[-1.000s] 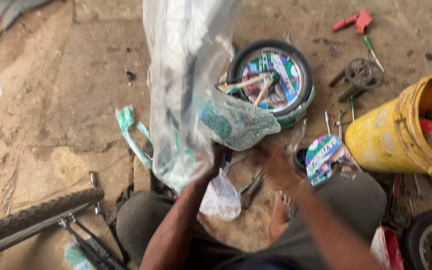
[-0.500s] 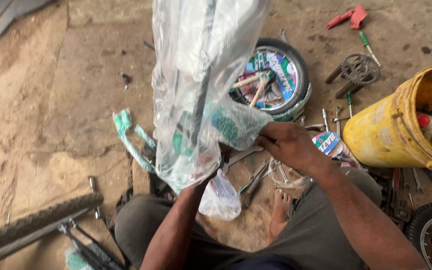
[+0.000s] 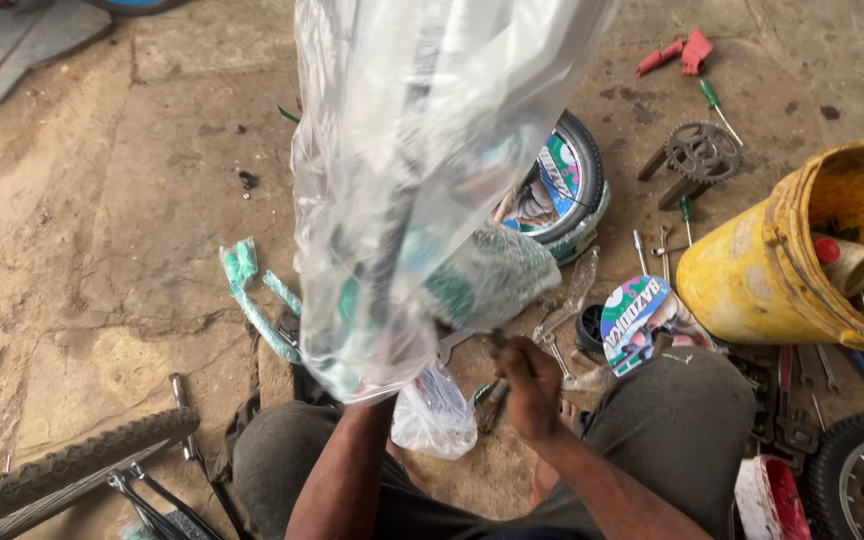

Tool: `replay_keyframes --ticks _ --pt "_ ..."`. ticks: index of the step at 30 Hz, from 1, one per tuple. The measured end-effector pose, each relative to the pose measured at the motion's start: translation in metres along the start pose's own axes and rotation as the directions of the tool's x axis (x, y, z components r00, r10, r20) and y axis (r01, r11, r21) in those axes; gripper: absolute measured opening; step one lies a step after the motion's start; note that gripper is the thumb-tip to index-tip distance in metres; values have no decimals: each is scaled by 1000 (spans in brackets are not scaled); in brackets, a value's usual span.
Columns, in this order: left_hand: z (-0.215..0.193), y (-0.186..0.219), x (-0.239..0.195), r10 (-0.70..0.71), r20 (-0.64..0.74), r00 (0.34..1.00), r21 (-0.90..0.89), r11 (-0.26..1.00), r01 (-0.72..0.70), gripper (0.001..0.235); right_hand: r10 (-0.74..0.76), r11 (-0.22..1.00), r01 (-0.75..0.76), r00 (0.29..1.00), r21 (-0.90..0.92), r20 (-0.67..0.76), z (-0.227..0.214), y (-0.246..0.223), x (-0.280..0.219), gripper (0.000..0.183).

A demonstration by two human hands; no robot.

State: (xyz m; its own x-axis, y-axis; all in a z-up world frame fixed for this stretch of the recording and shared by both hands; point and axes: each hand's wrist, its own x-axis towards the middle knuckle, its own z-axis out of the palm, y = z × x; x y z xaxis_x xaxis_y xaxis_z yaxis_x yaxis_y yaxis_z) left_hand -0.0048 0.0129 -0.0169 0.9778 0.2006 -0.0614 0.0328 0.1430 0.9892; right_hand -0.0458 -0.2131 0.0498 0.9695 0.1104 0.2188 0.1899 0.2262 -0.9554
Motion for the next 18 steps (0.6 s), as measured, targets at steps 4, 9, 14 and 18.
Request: replay_keyframes --ticks 4,9,14,18 --pt "-59 -9 52 183 -177 967 -389 889 -240 64 123 992 -123 964 15 -237 -27 -6 15 36" --pt "-105 -44 98 185 -324 928 -808 457 -373 67 394 915 -367 901 166 -183 -28 -20 29 36" --pt "-66 -103 90 75 -187 980 -777 598 -194 58 455 890 -455 890 -7 37 -19 -41 51 27" --pt "-47 -113 110 20 -60 998 -806 589 -60 57 498 864 -471 853 -180 158 -21 -41 74 22"
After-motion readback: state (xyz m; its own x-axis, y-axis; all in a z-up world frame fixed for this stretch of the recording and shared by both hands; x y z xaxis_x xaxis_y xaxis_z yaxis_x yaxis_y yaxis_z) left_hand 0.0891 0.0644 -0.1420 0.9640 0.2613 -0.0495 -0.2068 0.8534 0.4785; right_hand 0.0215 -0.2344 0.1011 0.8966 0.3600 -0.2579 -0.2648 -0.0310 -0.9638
